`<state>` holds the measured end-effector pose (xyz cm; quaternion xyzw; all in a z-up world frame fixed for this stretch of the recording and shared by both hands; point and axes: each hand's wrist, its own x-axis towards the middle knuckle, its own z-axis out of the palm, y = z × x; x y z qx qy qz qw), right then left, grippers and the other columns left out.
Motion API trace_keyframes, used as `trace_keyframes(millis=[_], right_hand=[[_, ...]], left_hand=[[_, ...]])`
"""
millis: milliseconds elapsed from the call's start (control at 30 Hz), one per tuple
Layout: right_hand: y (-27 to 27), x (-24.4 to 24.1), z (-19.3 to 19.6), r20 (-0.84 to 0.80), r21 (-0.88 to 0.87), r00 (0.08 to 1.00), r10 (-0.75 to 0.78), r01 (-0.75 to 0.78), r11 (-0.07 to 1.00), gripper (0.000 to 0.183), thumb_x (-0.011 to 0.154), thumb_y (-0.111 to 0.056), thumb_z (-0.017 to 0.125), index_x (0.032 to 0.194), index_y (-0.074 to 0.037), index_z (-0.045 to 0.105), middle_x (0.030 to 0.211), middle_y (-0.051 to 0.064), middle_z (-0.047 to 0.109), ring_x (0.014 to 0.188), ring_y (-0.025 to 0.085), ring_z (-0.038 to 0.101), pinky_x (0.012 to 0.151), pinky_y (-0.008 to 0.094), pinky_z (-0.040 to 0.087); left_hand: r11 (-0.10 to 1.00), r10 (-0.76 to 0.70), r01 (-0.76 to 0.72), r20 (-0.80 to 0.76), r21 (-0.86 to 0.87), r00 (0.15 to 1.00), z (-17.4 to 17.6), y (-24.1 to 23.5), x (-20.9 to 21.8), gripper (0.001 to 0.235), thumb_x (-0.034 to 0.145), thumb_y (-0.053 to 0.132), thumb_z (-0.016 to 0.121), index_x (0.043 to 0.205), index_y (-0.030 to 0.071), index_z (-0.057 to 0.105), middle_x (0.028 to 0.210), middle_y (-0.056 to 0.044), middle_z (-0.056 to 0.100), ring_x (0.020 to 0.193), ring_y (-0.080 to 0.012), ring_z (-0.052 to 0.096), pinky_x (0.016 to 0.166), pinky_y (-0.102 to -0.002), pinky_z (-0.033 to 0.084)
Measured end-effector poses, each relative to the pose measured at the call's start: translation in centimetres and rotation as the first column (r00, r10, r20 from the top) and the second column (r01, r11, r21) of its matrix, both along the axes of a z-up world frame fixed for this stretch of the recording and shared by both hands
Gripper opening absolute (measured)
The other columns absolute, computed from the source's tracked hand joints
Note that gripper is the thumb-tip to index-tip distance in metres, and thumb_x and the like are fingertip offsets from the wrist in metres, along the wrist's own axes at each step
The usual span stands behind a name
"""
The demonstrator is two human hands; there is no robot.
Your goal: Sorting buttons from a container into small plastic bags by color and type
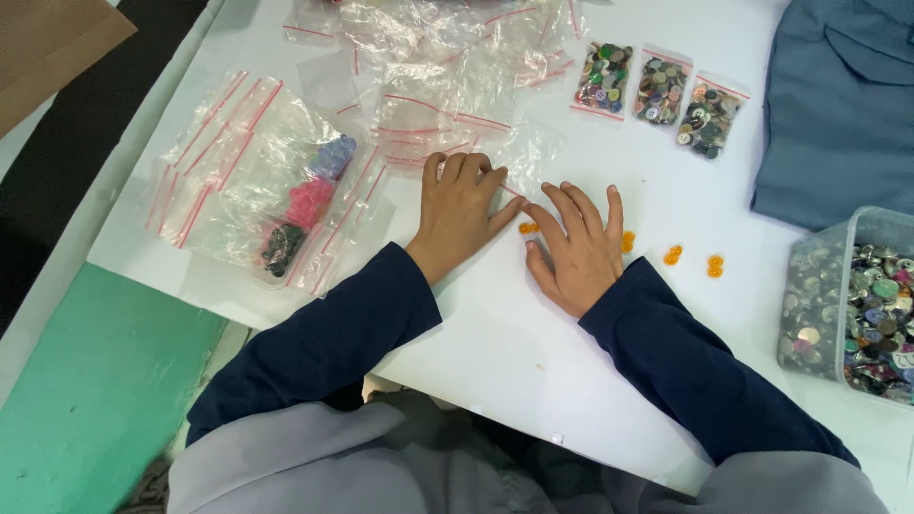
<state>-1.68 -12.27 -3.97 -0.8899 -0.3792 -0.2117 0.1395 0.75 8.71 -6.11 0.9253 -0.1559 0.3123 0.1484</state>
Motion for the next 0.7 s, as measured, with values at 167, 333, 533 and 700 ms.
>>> trace_keyframes(millis=[167, 333, 533, 700], right_hand=[[-0.2, 0.1, 0.2, 0.001, 0.033, 1.000, -0.009, 0.009, 0.999, 0.037, 0.104, -0.029, 0.054, 0.136, -0.012, 0.059, 0.143, 0.015, 0.052, 0.140, 0.035, 0.043, 0.116, 0.068, 0.012], [-0.4, 0.3, 0.2, -0.027, 0.077, 1.000, -0.015, 0.017, 0.997, 0.037, 0.104, -0.029, 0.054, 0.136, -0.011, 0.059, 0.144, 0.016, 0.051, 0.141, 0.037, 0.042, 0.116, 0.068, 0.012], [-0.7, 0.4, 0.0, -0.032, 0.111, 0.999, -0.026, 0.030, 0.993, 0.035, 0.103, -0.028, 0.056, 0.134, -0.013, 0.059, 0.145, 0.015, 0.050, 0.140, 0.037, 0.042, 0.116, 0.067, 0.012], [-0.6, 0.4, 0.0, -0.048, 0.122, 0.998, -0.031, 0.037, 0.992, 0.034, 0.103, -0.029, 0.056, 0.133, -0.013, 0.059, 0.146, 0.014, 0.050, 0.141, 0.037, 0.042, 0.116, 0.067, 0.011]], left_hand=[[1.000, -0.006, 0.002, -0.152, -0.030, 0.988, 0.2, 0.5, -0.1, 0.028, 0.096, 0.040, 0.068, 0.103, 0.014, 0.074, 0.100, -0.007, 0.066, 0.103, -0.0292, 0.062, 0.094, -0.051, 0.039], [0.998, -0.013, -0.001, -0.203, -0.065, 0.979, -0.4, 0.5, 0.6, 0.017, 0.098, 0.032, 0.067, 0.094, 0.016, 0.072, 0.092, -0.005, 0.067, 0.093, -0.0282, 0.067, 0.082, -0.045, 0.045], [0.997, -0.017, 0.003, -0.190, -0.075, 0.982, 0.9, -0.2, -0.3, 0.015, 0.097, 0.028, 0.065, 0.093, 0.014, 0.068, 0.084, -0.005, 0.065, 0.084, -0.0263, 0.066, 0.075, -0.041, 0.043], [0.995, -0.041, 0.024, -0.185, -0.092, 0.982, 2.0, -0.7, -1.6, 0.023, 0.091, 0.034, 0.065, 0.105, 0.016, 0.070, 0.093, -0.008, 0.067, 0.090, -0.0288, 0.067, 0.077, -0.044, 0.043]])
